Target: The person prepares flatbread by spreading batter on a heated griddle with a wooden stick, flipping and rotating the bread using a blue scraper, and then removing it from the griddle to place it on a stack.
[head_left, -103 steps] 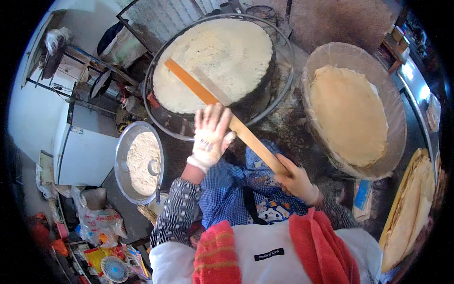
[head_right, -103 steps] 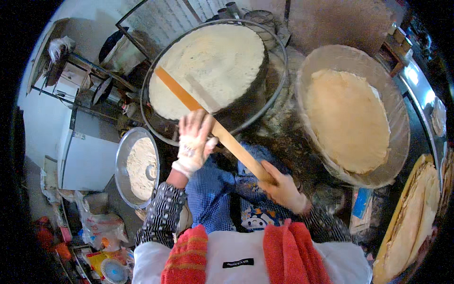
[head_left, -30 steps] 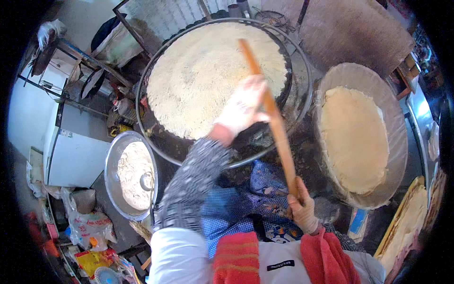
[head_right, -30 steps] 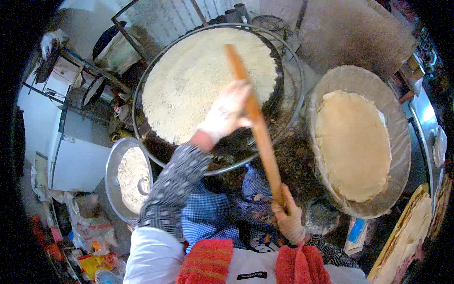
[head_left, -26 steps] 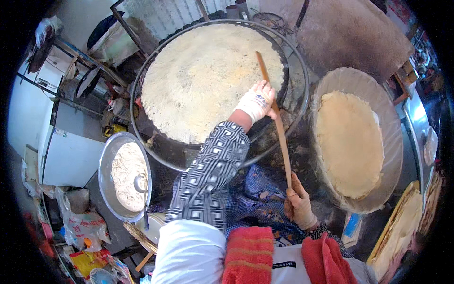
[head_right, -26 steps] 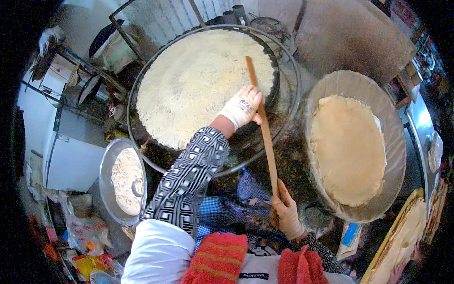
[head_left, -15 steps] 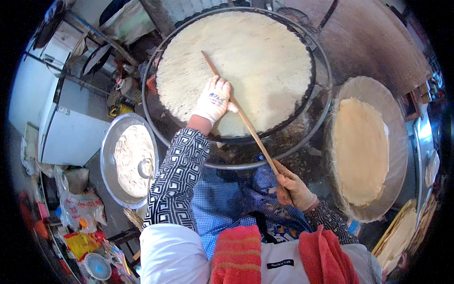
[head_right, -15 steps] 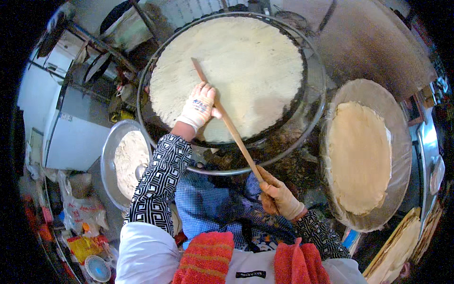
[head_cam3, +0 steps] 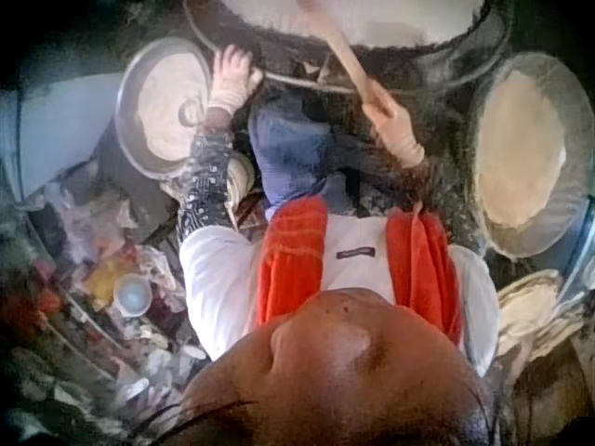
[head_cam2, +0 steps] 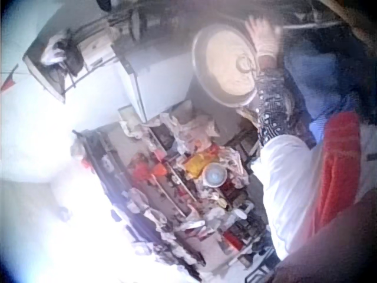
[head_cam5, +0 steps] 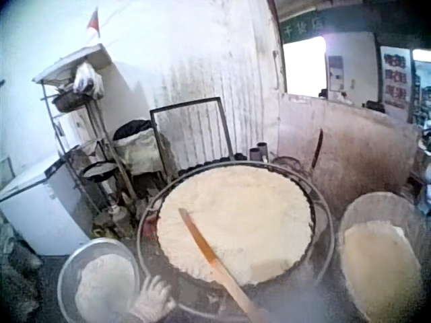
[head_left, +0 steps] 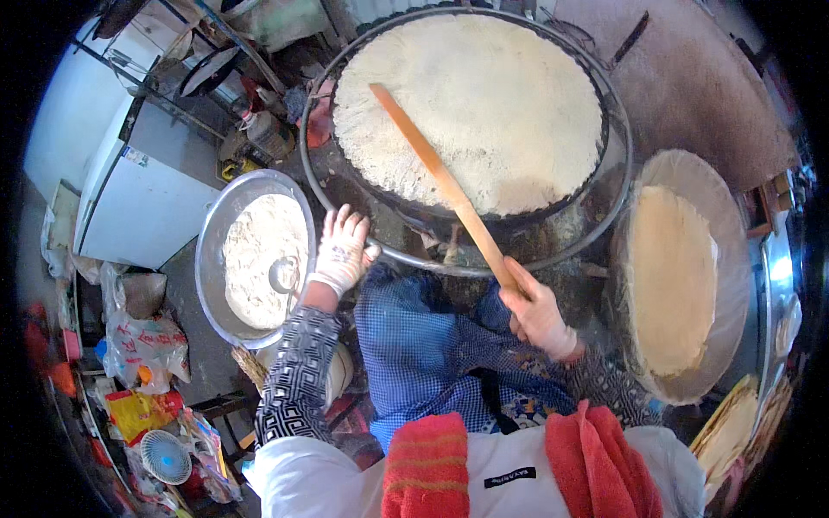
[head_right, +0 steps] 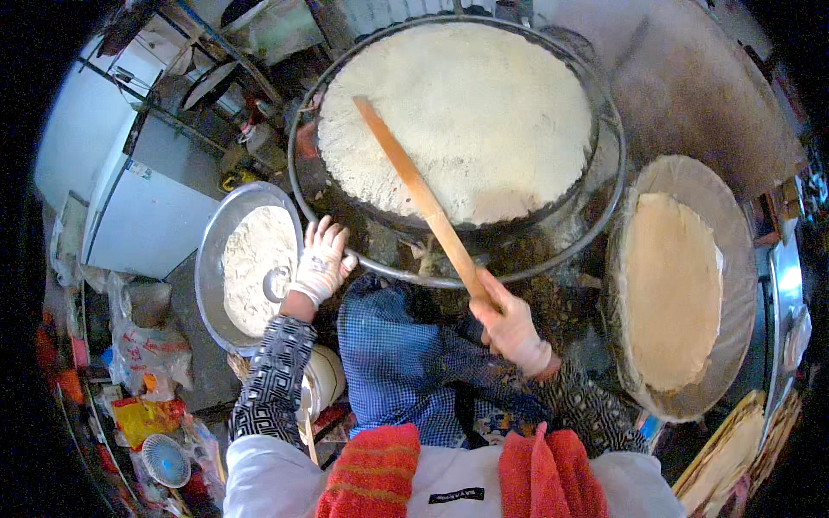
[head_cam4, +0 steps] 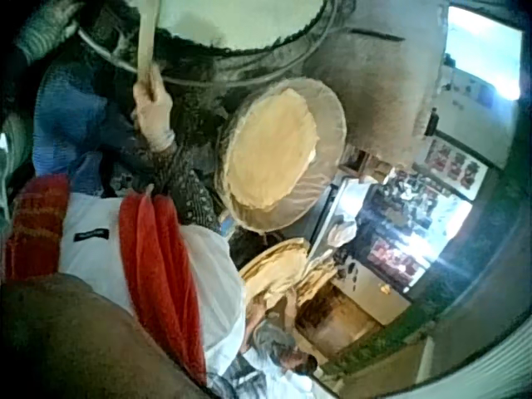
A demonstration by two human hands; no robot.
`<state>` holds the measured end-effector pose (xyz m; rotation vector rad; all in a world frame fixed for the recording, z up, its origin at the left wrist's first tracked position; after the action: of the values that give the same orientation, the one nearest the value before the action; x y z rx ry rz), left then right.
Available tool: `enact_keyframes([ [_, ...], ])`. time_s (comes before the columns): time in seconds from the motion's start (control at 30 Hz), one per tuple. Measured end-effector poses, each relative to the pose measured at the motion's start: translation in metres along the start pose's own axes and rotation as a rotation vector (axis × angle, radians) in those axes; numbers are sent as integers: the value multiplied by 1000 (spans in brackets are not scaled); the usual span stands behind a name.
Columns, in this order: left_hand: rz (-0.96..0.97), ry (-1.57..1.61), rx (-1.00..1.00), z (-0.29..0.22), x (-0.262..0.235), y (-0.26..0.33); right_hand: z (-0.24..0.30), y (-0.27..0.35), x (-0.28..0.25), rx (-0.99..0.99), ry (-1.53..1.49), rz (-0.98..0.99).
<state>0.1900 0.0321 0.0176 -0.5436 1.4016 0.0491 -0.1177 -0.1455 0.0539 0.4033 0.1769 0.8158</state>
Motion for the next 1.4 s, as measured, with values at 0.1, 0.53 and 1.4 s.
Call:
enact_keyframes([
  [0.1,25,14,12,-28,18,14,7,-12,14,20,42,71],
  [0.53,57,439,27,-180,-86,36,-26,39,-31,106,-16,285],
  [1.4,-67,65,136,-22,34,-174,21,-24,-25,246,-496,393],
])
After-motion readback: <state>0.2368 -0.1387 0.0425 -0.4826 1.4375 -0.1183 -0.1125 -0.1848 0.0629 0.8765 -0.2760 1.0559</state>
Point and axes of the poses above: each hand's wrist, its own y-axis away from the middle knuckle, its own x-axis out of the palm, z = x × y, the point moved 1 cm from there along -y, towards the middle knuckle, and after that the axes turned 9 degrees about -z, right-handed, at the moved point
